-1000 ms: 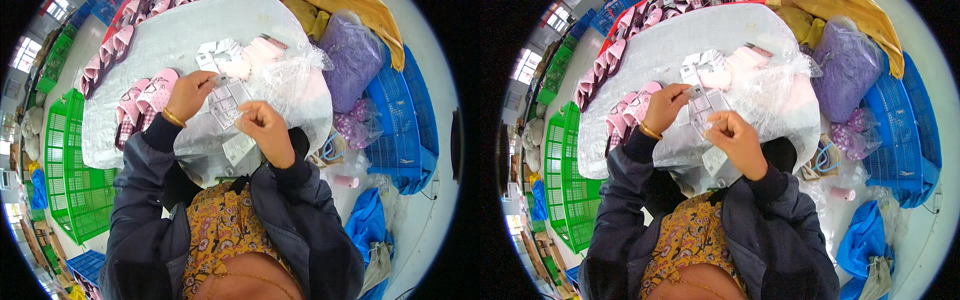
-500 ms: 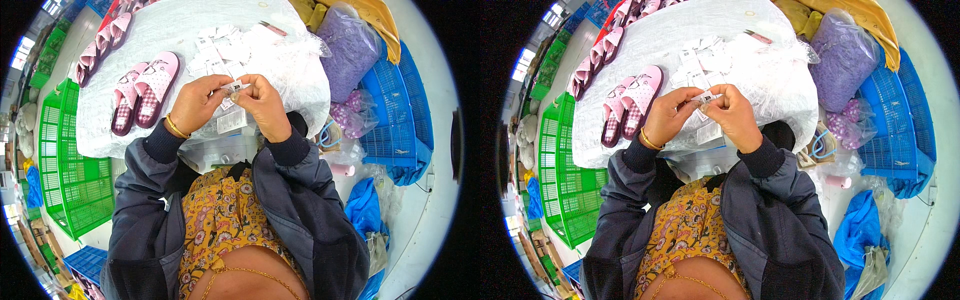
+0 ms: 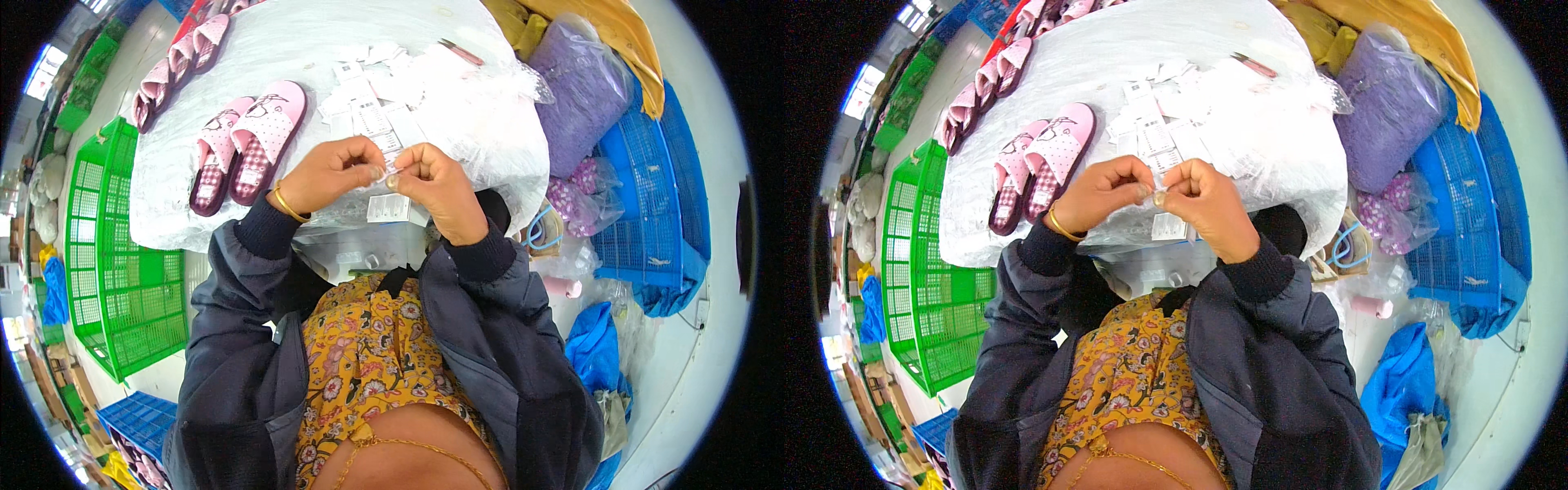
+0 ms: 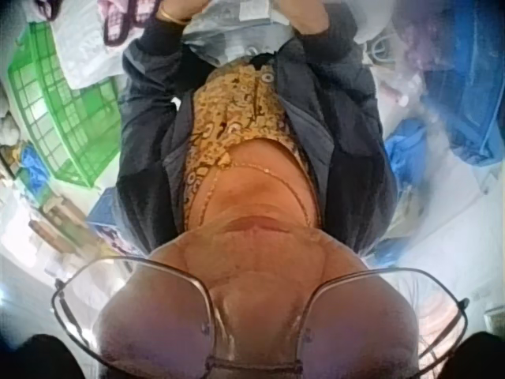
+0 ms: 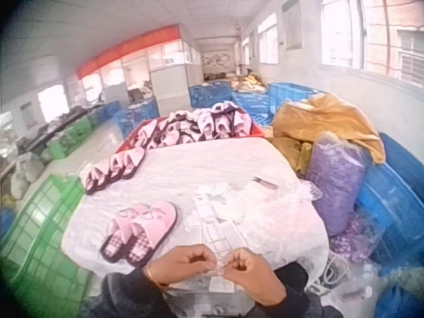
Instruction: The person repeatedly picks up small white price tags and attaches them to pairs of pink slippers on a table. They handle the slippers and tags by hand, placing each tagged pair aside after attachment.
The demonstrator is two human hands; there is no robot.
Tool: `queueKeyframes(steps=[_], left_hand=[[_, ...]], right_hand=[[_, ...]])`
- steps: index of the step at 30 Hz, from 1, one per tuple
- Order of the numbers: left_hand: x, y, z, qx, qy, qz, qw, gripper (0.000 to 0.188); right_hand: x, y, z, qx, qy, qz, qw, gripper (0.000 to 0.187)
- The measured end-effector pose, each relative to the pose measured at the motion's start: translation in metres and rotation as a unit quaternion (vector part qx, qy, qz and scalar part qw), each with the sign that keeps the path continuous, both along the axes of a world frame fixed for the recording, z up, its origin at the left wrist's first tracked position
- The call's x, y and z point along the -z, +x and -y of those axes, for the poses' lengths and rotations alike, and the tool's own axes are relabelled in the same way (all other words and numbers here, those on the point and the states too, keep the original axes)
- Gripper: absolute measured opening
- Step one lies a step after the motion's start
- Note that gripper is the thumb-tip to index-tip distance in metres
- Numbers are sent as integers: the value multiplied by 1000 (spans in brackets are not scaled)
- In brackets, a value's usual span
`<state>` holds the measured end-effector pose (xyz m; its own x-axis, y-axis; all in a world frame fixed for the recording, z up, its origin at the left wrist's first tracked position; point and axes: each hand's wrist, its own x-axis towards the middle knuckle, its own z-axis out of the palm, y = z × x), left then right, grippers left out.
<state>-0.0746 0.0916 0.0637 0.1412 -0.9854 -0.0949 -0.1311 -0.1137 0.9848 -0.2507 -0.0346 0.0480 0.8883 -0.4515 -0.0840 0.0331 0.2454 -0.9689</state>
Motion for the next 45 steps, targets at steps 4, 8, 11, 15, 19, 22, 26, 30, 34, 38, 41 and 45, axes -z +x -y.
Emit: queueKeyframes(steps=[4, 8, 11, 15, 19, 22, 26, 30, 34, 38, 41, 45], left_hand=[[6, -5, -11, -27, -19, 72, 997, 10], [-4, -5, -32, -81, -57, 193, 976, 11], [-9, -10, -44, -88, -72, 215, 970, 8], [-10, -5, -59, -106, -87, 255, 957, 7], [-10, 4, -77, -120, -83, 261, 954, 6], [-8, 9, -83, -131, -97, 317, 934, 7], [-7, 6, -87, -146, -175, 459, 859, 9], [-8, 14, -94, -136, -192, 383, 893, 10], [-9, 24, -103, -133, -146, 326, 925, 11], [-8, 66, -113, -167, -170, 427, 872, 22], [-2, 131, -130, -176, -68, 661, 726, 33], [2, 169, -134, -90, -62, 735, 669, 36]], right_hand=[[-4, -3, -6, -52, -84, -57, 993, 26], [-11, -4, -15, 22, -191, -88, 977, 24], [-3, 11, -26, -44, -114, -33, 992, 22], [-3, 25, -36, -74, -119, -24, 990, 18], [-5, 37, -40, -65, -454, 37, 888, 18], [-7, 47, -43, -33, -517, 84, 851, 19], [-6, 57, -48, -50, -423, 93, 900, 20], [-11, 60, -47, -180, -240, -55, 952, 20], [-5, 69, -51, -177, -264, -17, 948, 18], [-8, 76, -48, -178, -307, -2, 935, 13], [-3, 72, -46, -169, -303, 41, 937, 10], [-1, 73, -53, -164, -270, 33, 948, 10]])
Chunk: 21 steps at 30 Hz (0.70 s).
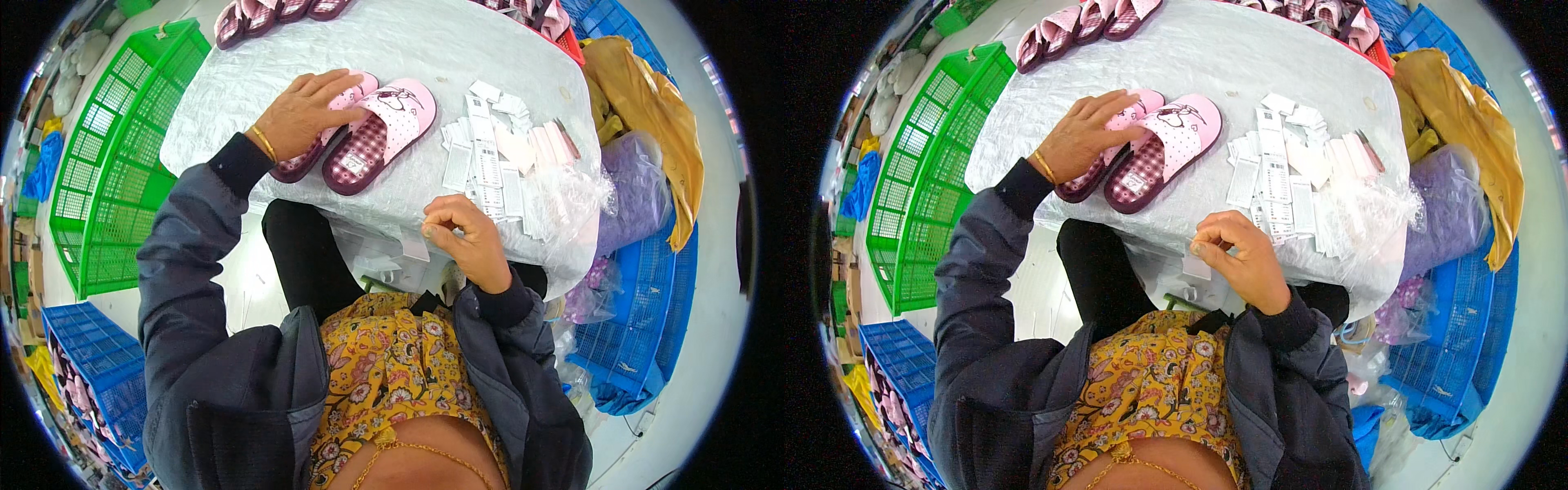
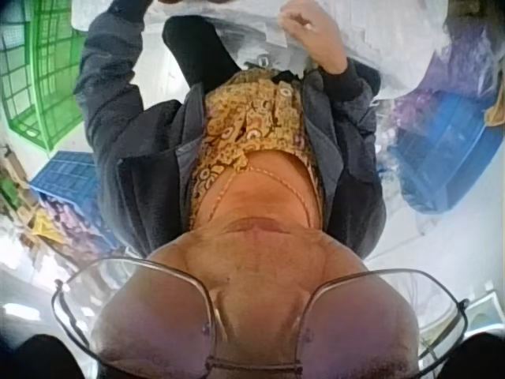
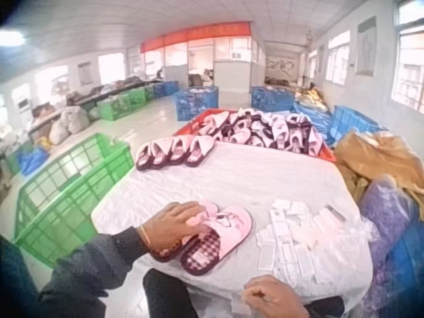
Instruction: The person repeatedly picks up small white price tags and attaches them to pairs of pink slippers on a table. They handle the slippers and tags by hand, placing each tagged pair aside after attachment.
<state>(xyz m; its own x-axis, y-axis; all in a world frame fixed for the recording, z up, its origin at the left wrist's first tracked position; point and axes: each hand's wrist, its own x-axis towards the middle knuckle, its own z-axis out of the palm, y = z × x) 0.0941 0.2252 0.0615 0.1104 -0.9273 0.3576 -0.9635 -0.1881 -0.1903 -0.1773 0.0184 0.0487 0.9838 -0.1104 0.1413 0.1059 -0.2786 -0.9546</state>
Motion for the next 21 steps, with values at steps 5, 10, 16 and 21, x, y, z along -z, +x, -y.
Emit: queueKeyframes(steps=[5, 10, 16, 21], left_hand=[[7, 17, 20, 29, 45, 25, 998, 38], [-5, 0, 42, 10, 86, -1, 996, 33], [-5, -22, 67, -16, 64, -7, 998, 27], [-4, -17, 64, -64, 81, -41, 994, 34]], right_hand=[[-1, -6, 2, -26, -2, -73, 997, 11], [-28, -19, 0, -126, 82, -130, 980, 10], [-54, -5, 6, -161, 187, -87, 965, 13], [-32, 53, 16, -107, 329, 57, 937, 17]])
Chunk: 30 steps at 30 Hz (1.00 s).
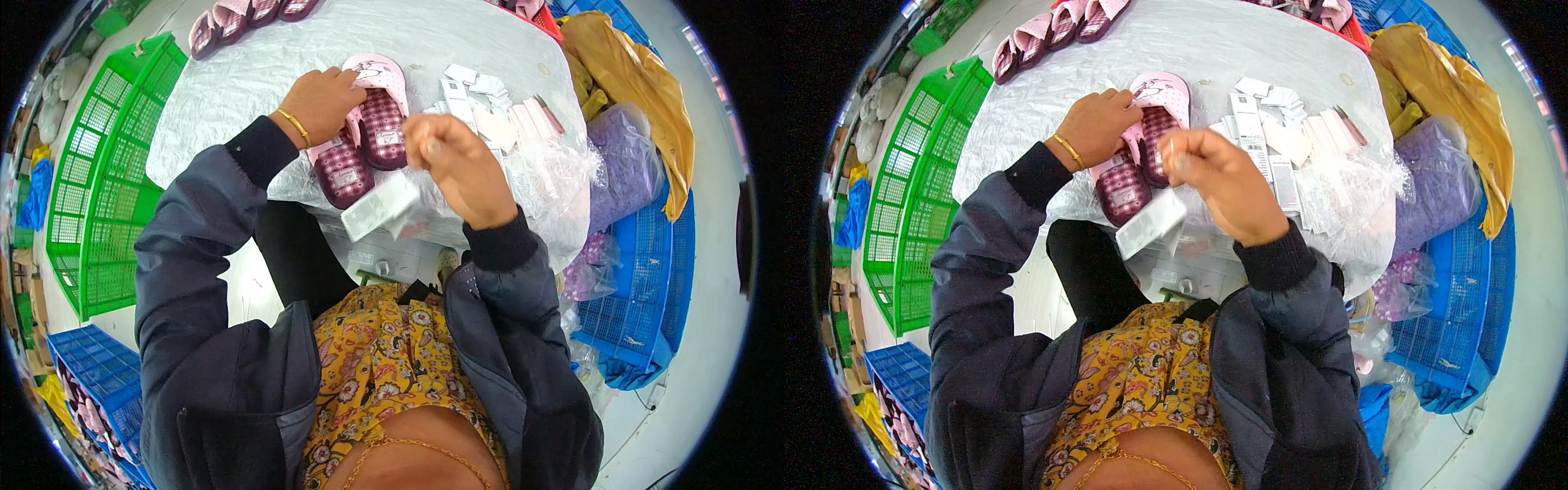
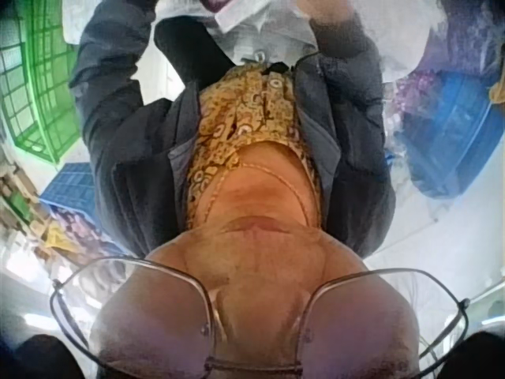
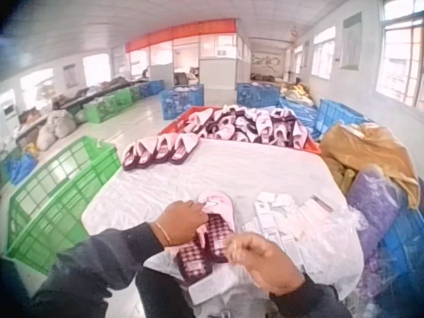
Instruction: The person repeatedly picks up small white price tags and attaches them to pairs of pink slippers on a table. They handle the slippers and tags by hand, placing each tagged pair aside after attachment.
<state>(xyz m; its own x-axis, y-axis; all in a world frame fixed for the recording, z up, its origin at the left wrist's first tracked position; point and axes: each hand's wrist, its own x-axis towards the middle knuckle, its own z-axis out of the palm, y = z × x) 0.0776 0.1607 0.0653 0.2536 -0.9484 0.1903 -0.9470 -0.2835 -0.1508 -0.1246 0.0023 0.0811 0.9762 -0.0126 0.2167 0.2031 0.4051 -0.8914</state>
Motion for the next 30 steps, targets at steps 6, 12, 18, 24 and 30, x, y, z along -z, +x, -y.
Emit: queueKeyframes(steps=[6, 12, 18, 24, 30], left_hand=[[0, 9, -14, 20, -12, -65, 998, 39], [12, 20, 7, 53, -1, 38, 998, 19], [11, 8, 29, -126, 2, -77, 989, 20], [38, 22, 19, -90, -98, -195, 972, 24], [56, 29, 14, -68, -158, -224, 959, 24]], right_hand=[[35, 69, -3, 91, -79, -150, 981, 18], [69, 91, -6, 198, -220, -151, 943, 21], [71, 94, -15, 267, -404, -137, 864, 24], [69, 96, -20, 280, -427, -169, 843, 24], [70, 100, -21, 292, -468, -171, 816, 21]])
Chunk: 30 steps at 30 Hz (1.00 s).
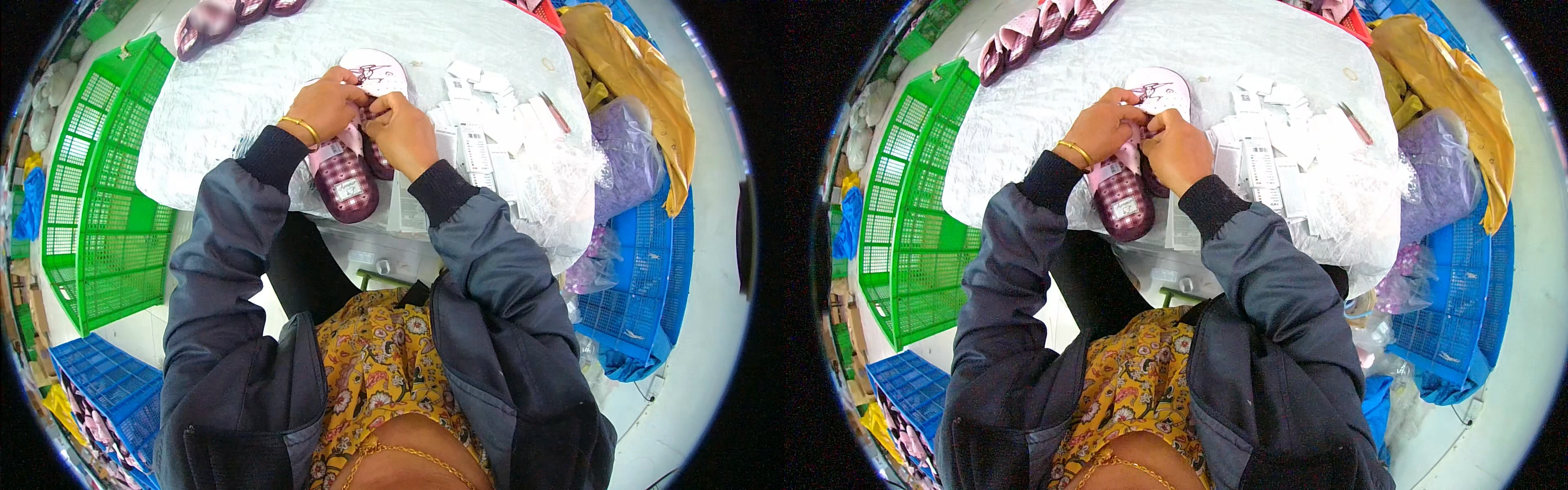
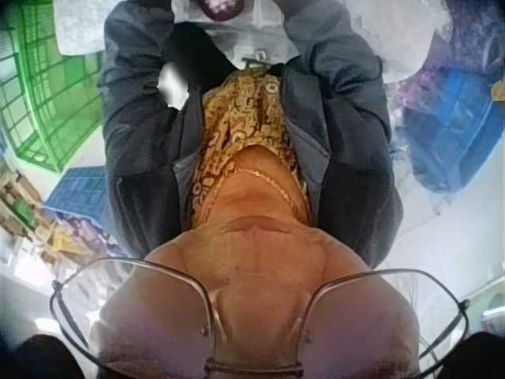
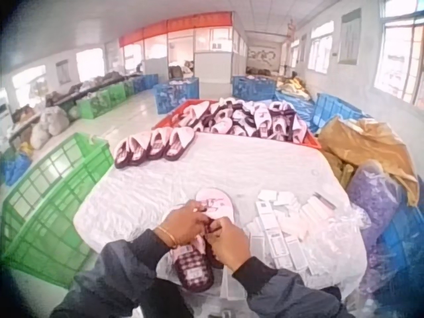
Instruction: The person repeatedly picks up small white price tags and attaches them to pairs of pink slippers on a table. They handle the slippers and tags by hand, placing each tagged pair aside after attachment.
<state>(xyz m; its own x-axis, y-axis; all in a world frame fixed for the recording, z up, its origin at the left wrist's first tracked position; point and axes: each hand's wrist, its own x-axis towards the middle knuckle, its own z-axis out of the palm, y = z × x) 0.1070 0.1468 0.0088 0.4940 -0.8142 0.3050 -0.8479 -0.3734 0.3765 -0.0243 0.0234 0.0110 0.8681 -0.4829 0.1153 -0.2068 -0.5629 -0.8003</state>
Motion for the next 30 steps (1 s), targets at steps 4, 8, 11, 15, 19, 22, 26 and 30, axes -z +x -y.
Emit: queueKeyframes(steps=[4, 8, 11, 15, 19, 22, 26, 30], left_hand=[[-1, 1, -2, 3, -3, -24, 1000, 26], [1, 4, -1, 20, -4, -13, 1000, 26], [-2, 5, 1, 30, 14, -20, 999, 26], [-2, 7, 0, 30, 17, -34, 999, 25], [4, 9, 0, 25, 9, -33, 999, 24], [4, 9, 0, 25, 3, -23, 999, 24], [2, 8, 1, 22, 10, -30, 999, 23], [-3, 8, 3, 33, 40, -21, 998, 21]], right_hand=[[2, 2, 0, 4, -2, -2, 1000, 22], [-1, 4, -3, 17, -9, -12, 1000, 23], [0, 7, -3, 30, -33, -20, 999, 23], [-1, 4, 1, 1, 62, -22, 998, 25], [8, 5, 5, -12, 64, -9, 998, 27], [1, 4, 3, -11, 62, -20, 998, 27], [-2, 6, 1, 8, 62, -52, 997, 27], [4, 13, -1, 32, 14, -45, 998, 27]])
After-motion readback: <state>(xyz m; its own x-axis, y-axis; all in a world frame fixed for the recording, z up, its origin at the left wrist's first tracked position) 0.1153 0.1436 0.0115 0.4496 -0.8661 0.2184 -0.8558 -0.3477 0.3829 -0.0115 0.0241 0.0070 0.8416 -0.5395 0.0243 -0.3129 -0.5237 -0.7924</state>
